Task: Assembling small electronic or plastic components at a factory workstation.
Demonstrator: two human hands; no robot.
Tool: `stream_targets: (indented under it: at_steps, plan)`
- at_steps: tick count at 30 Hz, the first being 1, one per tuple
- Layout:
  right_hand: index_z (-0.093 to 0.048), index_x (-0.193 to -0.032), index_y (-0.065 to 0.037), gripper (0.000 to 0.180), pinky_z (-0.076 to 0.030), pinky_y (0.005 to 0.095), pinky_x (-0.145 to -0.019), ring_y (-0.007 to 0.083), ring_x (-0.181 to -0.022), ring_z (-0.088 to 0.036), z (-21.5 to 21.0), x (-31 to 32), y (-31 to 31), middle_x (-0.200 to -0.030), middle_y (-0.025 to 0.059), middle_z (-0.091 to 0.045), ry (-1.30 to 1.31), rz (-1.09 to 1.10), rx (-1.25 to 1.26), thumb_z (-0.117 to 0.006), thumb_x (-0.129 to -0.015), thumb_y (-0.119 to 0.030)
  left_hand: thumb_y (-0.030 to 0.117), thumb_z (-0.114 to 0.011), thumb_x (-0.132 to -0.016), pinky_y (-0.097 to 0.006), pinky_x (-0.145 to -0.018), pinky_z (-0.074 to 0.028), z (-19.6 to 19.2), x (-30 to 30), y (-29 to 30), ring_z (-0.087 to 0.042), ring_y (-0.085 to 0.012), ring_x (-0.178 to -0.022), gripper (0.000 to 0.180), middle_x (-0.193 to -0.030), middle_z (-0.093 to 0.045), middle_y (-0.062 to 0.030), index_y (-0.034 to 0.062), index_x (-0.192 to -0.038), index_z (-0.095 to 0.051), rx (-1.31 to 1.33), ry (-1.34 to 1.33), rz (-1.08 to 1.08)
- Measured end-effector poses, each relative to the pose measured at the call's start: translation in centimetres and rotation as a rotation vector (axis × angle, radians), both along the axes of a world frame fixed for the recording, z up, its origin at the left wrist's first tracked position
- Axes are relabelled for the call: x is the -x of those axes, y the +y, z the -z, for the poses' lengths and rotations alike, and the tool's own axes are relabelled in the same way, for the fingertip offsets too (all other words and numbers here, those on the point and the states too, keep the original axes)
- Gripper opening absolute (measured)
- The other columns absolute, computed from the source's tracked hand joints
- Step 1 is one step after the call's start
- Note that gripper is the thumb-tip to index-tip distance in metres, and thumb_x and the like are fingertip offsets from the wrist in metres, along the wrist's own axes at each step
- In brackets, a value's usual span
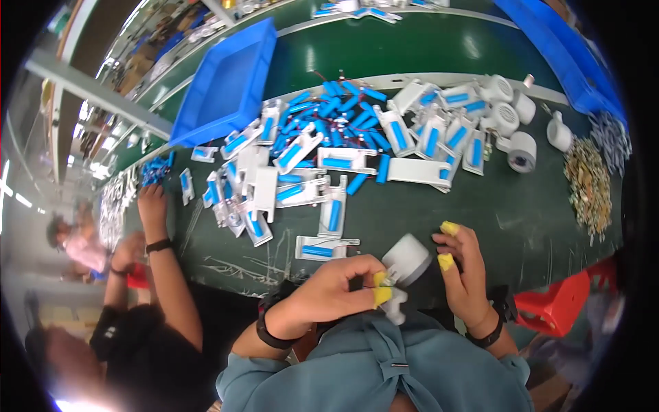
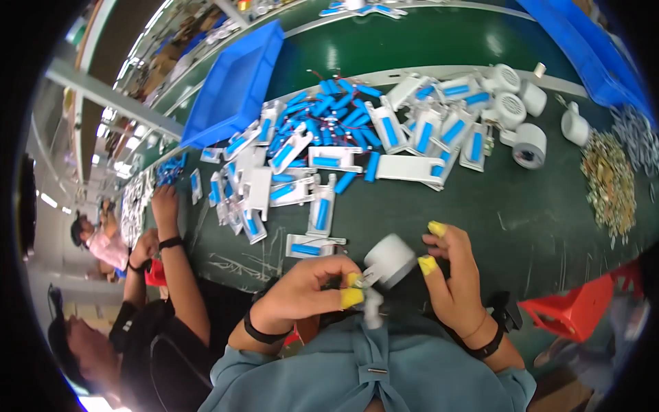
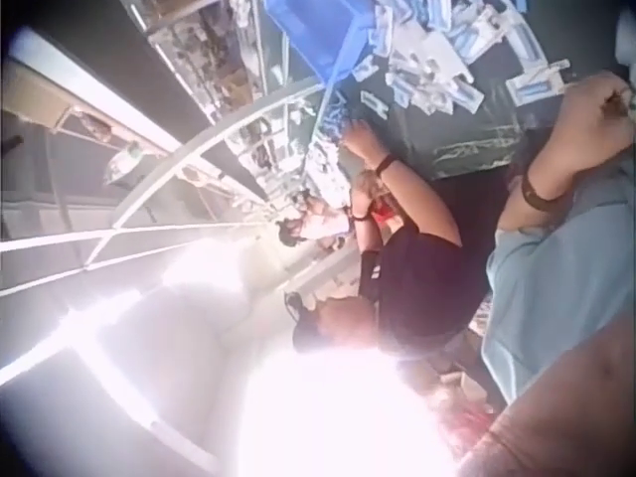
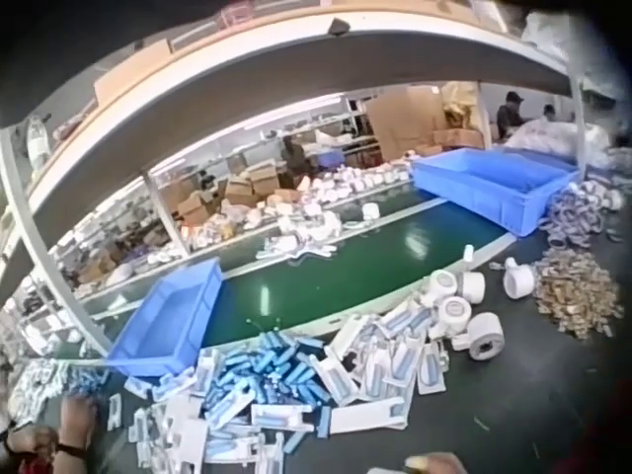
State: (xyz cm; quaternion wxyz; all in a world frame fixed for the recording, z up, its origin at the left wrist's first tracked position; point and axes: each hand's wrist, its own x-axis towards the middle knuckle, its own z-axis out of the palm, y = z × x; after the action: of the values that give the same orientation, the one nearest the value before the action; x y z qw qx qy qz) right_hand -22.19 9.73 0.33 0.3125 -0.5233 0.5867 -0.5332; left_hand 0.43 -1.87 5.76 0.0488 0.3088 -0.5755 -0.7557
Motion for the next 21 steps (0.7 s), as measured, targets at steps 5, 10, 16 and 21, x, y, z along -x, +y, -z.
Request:
stream_targets:
  at_steps: [5,10,16,21]
  plan:
    - [-0.045,-0.131,0.005,0.036,-0.047,0.0301,-0.093,0.0211,-0.108,-0.061,1.1,0.4,0.2,-0.123,0.0148,-0.053,0.016,0.053,-0.043,-0.05,-0.096,0.0,0.021,-0.074,-0.084,-0.026,-0.071,-0.049,-3.2,-7.6,-3.6,-0.063,-0.0125,-0.077,0.032,-0.088,-0.067,-0.0063,-0.0025,-0.103,-0.064,0.113,0.103,-0.47]
    - [-0.049,-0.126,0.006,0.032,-0.048,0.0298,-0.09,0.0199,-0.102,-0.062,1.2,0.3,-0.3,-0.116,0.0143,-0.055,0.047,0.063,-0.054,-0.051,-0.095,0.001,0.009,-0.061,-0.086,-0.032,-0.1,-0.04,-5.5,-18.3,-9.8,-0.059,-0.0256,-0.112,0.017,-0.108,-0.064,-0.0157,-0.0055,-0.093,-0.065,0.933,-0.267,-0.88]
    - [-0.052,-0.122,0.005,0.03,-0.049,0.0293,-0.086,0.0188,-0.097,-0.063,1.0,-0.1,-0.6,-0.111,0.0134,-0.057,0.087,0.088,-0.053,-0.053,-0.092,0.003,0.022,-0.063,-0.089,-0.025,-0.064,-0.045,-0.7,-29.2,-17.4,-0.058,-0.0118,-0.072,0.025,-0.078,-0.064,-0.0047,-0.0017,-0.096,-0.068,1.115,-0.741,-1.051]
    - [-0.053,-0.121,0.004,0.03,-0.05,0.0288,-0.084,0.0187,-0.094,-0.063,1.0,-0.2,-1.0,-0.109,0.0127,-0.057,0.115,0.103,-0.051,-0.053,-0.091,0.004,0.029,-0.065,-0.084,-0.045,-0.078,-0.049,2.1,-29.4,-20.4,-0.064,-0.0363,-0.091,0.033,-0.098,-0.068,-0.0134,0.0133,-0.113,-0.067,1.324,-1.471,-0.986]
